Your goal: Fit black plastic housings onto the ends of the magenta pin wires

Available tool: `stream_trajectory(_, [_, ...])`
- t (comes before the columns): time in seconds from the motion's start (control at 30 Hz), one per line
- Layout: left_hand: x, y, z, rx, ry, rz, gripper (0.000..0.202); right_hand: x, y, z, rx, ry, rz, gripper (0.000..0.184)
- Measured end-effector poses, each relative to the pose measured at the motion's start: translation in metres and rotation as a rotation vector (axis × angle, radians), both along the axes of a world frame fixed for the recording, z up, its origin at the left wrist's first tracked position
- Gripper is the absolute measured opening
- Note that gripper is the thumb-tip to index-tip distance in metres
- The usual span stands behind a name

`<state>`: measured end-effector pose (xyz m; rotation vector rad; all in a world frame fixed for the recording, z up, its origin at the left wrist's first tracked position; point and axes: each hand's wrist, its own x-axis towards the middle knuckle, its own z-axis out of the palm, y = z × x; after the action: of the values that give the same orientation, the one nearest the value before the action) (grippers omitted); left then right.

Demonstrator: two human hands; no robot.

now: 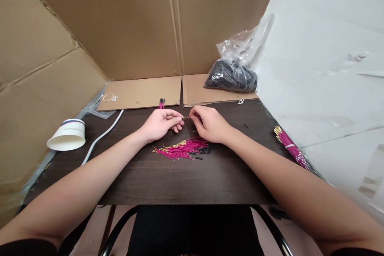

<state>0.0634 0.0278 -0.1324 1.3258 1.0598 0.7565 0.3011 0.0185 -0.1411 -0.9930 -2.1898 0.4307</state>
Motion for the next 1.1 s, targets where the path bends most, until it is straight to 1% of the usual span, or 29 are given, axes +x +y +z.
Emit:
stream_trajectory(0.27, [-0.0028,0.0011,-0.0031,0.029,0.009,-0.035,0.004,-0.0005,0.0004,0.0,-0.007,-0.011,0.009,0.011])
stream_trajectory(0.53, [-0.0026,0.0007,-0.0059,0.053,0.01,-0.046,0.008,0.0013,-0.001,0.0014,0.014,-0.053,0.011,0.011])
stream_trajectory(1.1, [-0.0006,-0.0021,-0.0031,0.082,0.04,-0.079,0.008,-0.0015,-0.0044,0.001,0.086,-0.047,0.077,0.013])
